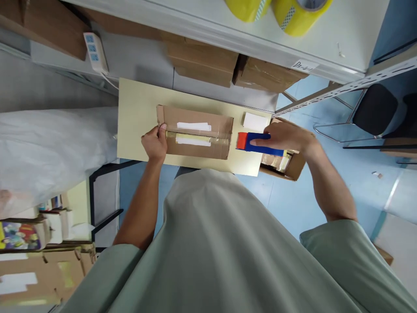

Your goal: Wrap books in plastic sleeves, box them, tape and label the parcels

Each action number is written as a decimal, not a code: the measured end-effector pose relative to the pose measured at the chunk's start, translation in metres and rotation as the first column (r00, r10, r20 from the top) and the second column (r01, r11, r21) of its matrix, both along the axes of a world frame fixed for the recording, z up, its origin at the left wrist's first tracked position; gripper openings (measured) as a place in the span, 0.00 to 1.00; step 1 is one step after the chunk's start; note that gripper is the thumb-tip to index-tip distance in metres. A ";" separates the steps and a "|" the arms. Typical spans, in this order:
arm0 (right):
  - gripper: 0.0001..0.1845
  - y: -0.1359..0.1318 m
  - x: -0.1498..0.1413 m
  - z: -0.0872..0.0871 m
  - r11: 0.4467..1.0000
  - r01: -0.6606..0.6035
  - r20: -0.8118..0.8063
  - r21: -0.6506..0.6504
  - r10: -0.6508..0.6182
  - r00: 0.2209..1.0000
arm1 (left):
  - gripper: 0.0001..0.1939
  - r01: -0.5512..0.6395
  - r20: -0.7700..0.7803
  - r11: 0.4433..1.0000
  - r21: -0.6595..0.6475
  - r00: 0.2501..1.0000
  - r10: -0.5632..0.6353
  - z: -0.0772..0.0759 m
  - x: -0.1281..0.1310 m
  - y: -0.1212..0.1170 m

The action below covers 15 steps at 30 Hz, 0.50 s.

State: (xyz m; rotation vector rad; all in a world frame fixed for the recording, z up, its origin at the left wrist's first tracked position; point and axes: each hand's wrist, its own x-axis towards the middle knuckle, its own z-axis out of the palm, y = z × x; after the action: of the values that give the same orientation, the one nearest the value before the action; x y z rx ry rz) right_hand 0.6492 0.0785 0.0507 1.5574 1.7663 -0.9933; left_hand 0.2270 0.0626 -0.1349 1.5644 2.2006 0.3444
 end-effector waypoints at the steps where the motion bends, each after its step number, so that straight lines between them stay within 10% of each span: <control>1: 0.40 -0.003 0.013 -0.001 1.000 0.009 -0.002 -0.007 -0.009 1.000 | 0.23 0.000 -0.005 1.000 0.000 1.000 0.000 0.002 0.001 0.001; 15: 0.39 -0.001 -0.021 -0.051 1.000 0.027 0.119 0.016 -0.028 0.993 | 0.27 -0.023 -0.003 0.999 -0.033 1.000 0.023 0.009 0.005 0.007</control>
State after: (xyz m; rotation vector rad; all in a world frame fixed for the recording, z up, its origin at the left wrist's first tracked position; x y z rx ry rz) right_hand 0.6283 0.0776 -0.0005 1.6193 1.6779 -0.8836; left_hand 0.2318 0.0694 -0.1262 1.5244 2.2161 0.3113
